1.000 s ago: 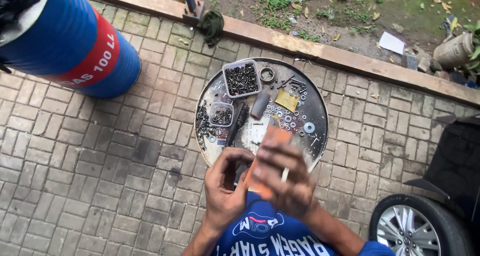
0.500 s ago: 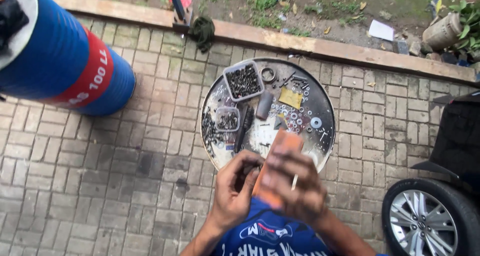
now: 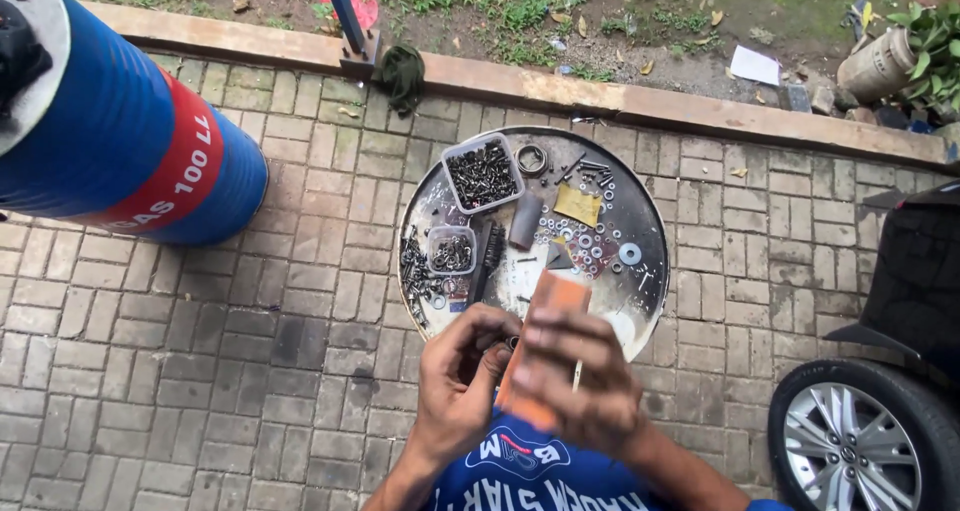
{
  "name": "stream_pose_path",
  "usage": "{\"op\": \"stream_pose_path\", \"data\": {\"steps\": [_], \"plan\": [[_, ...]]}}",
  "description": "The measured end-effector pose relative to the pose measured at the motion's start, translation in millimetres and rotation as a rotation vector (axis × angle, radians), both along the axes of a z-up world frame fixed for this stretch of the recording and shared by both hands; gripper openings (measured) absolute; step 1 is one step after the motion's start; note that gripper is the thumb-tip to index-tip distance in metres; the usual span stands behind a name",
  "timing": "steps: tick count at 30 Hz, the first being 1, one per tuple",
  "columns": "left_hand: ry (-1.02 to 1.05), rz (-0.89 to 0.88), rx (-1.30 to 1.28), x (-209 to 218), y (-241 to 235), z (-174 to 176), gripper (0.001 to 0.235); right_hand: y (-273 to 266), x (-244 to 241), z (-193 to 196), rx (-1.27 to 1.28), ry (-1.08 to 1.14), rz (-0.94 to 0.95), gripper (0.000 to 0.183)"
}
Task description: The person sands small metal parts using a sanding block over a metal tray filled with hardware. They pick up individual pieces, rub them against the block, and place them back on the tray.
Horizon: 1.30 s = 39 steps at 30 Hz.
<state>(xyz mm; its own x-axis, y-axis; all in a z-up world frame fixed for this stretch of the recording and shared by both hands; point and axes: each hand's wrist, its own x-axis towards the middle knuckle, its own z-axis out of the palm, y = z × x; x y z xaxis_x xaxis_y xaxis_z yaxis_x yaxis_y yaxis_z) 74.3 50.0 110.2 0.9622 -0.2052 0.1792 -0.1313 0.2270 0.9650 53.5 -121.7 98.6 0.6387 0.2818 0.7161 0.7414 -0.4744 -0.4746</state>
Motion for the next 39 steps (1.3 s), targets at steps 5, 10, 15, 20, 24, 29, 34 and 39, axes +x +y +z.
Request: {"op": "stream_pose_path", "data": {"steps": [5, 10, 15, 20, 24, 29, 34, 39], "plan": [[-0.069, 0.061, 0.146, 5, -1, 4, 0.034, -4, 19, -2, 0.017, -0.06, -0.021, 0.03], [-0.09, 0.083, 0.182, 12, -1, 12, 0.03, -5, 26, -2, 0.072, -0.079, 0.104, 0.009], [-0.003, 0.033, 0.08, 10, -6, 5, 0.012, -11, 26, -11, 0.062, -0.036, 0.079, 0.028], [0.016, 0.006, 0.049, 6, -5, 2, 0.023, -9, 27, -7, 0.037, -0.039, 0.037, 0.029], [-0.04, -0.011, 0.155, 5, 0, 10, 0.035, -10, 9, 1, -0.007, -0.098, 0.179, 0.034], [-0.076, -0.025, 0.119, 2, 0, 6, 0.032, -5, 14, 1, 0.049, -0.051, 0.068, 0.023], [-0.095, 0.003, 0.134, 0, 3, 5, 0.027, -6, 15, -12, -0.007, -0.101, 0.047, 0.026], [-0.09, -0.022, 0.114, 1, 9, 8, 0.029, -1, 8, 8, -0.069, -0.11, 0.183, 0.012]]}}
